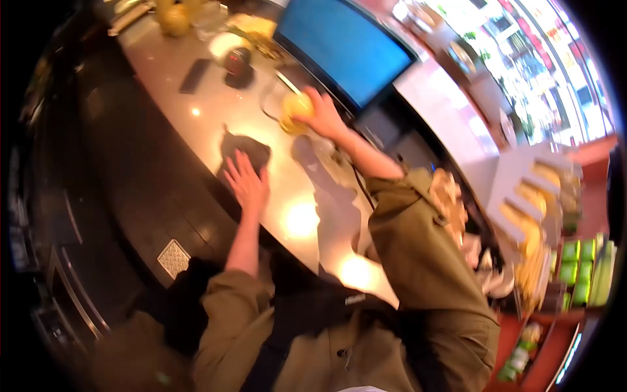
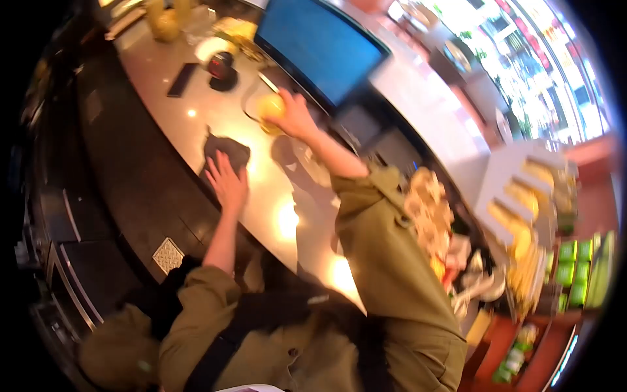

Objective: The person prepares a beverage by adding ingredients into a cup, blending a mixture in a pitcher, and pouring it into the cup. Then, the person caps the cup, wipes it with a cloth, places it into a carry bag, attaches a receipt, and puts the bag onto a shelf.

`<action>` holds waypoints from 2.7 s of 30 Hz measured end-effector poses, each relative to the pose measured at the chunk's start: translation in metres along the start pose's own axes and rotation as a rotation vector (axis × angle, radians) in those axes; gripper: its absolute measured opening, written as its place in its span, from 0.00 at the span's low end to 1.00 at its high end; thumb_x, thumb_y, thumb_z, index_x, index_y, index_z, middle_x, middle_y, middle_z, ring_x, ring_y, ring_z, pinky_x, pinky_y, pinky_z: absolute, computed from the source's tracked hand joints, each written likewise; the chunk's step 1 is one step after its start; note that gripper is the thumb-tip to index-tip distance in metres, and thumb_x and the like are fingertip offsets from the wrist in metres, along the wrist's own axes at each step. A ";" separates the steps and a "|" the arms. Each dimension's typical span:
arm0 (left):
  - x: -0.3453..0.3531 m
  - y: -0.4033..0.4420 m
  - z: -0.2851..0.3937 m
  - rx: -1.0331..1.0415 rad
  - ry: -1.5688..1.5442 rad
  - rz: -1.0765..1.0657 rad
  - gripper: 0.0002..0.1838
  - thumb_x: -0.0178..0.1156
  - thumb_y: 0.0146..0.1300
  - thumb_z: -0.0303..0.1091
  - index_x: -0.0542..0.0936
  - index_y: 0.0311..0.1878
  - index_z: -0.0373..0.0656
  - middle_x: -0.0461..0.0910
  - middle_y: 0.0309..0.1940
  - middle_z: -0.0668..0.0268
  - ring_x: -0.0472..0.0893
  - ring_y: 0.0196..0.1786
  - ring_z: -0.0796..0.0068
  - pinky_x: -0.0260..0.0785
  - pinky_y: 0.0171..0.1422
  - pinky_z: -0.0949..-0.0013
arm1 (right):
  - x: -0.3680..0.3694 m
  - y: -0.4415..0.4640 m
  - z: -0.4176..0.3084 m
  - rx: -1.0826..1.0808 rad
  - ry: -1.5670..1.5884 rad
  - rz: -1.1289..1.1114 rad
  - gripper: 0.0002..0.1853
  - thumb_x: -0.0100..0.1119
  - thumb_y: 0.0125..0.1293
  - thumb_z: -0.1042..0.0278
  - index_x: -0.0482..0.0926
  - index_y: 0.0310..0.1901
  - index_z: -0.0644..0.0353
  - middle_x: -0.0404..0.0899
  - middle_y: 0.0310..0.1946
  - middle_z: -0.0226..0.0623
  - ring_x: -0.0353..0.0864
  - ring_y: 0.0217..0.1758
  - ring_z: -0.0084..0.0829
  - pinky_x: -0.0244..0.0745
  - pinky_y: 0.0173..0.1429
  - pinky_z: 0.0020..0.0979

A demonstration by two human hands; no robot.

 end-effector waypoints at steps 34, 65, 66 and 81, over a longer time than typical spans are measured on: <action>-0.069 -0.238 0.257 0.329 -1.273 -1.093 0.44 0.76 0.35 0.27 0.64 0.60 0.39 0.73 0.53 0.60 0.75 0.56 0.67 0.70 0.59 0.65 | -0.135 -0.456 0.063 0.235 0.022 0.408 0.37 0.72 0.47 0.57 0.69 0.58 0.61 0.74 0.46 0.48 0.76 0.48 0.47 0.73 0.53 0.41; -0.086 -0.227 0.292 0.807 -1.011 -1.028 0.60 0.80 0.28 0.39 0.55 0.68 0.46 0.71 0.58 0.57 0.73 0.60 0.58 0.67 0.64 0.62 | -0.109 -0.507 0.099 0.488 1.050 0.511 0.23 0.51 0.60 0.79 0.67 0.59 0.61 0.70 0.57 0.36 0.71 0.60 0.29 0.68 0.61 0.31; -0.084 -0.227 0.294 0.813 -1.006 -1.022 0.59 0.80 0.28 0.39 0.56 0.67 0.45 0.71 0.57 0.57 0.73 0.60 0.59 0.67 0.63 0.62 | -0.103 -0.505 0.099 0.529 1.132 0.481 0.20 0.50 0.62 0.79 0.68 0.58 0.62 0.73 0.55 0.37 0.72 0.60 0.29 0.68 0.60 0.29; -0.070 -0.237 0.292 0.636 -1.126 -1.143 0.54 0.78 0.37 0.36 0.55 0.67 0.43 0.72 0.56 0.60 0.75 0.57 0.67 0.67 0.62 0.67 | -0.056 -0.489 0.118 0.253 0.808 0.898 0.17 0.49 0.60 0.62 0.67 0.47 0.63 0.64 0.51 0.42 0.66 0.53 0.32 0.62 0.60 0.34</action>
Point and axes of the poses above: each hand's wrist, its own y-axis towards the middle knuckle, its own x-axis out of the palm, z = x × y, the point moved 4 cm from there along y, towards the middle knuckle
